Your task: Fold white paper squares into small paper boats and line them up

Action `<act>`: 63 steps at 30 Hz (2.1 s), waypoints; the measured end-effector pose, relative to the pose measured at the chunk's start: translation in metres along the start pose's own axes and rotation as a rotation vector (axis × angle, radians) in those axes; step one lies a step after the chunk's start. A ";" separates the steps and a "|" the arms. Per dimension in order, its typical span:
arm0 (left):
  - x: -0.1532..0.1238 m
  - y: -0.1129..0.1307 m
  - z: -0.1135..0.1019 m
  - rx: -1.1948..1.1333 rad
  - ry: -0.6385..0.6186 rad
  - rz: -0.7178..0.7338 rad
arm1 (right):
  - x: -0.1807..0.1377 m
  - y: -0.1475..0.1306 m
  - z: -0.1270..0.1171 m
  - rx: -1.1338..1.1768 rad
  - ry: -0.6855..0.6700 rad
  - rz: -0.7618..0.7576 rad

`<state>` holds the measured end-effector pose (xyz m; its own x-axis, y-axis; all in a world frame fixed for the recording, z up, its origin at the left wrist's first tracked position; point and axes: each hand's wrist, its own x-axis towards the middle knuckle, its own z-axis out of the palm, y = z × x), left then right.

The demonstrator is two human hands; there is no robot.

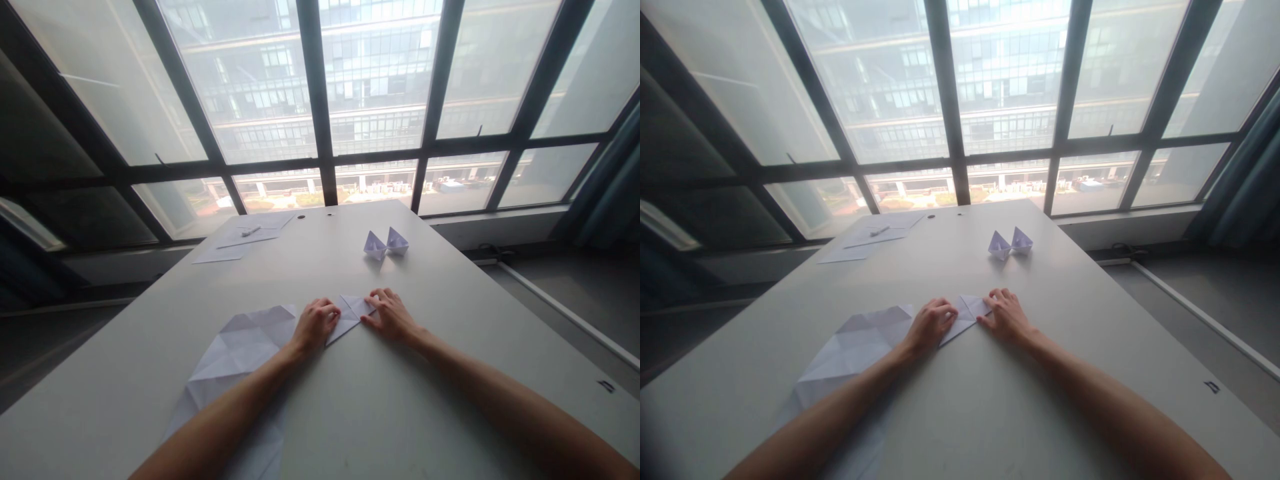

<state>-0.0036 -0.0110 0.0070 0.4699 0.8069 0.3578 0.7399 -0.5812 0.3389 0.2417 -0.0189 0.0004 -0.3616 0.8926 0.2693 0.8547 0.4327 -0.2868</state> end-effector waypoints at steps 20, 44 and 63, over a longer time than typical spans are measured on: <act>-0.003 0.019 -0.011 0.273 -0.083 -0.028 | 0.000 -0.003 -0.002 0.034 -0.010 -0.048; -0.003 0.018 -0.005 0.279 -0.102 0.019 | 0.004 0.006 0.012 0.376 0.228 -0.083; 0.000 0.020 -0.012 0.367 -0.092 0.019 | 0.006 0.006 0.016 0.478 0.394 -0.252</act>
<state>0.0056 -0.0240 0.0241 0.5142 0.8120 0.2762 0.8459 -0.5333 -0.0070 0.2383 -0.0087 -0.0142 -0.2875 0.6833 0.6711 0.4701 0.7112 -0.5228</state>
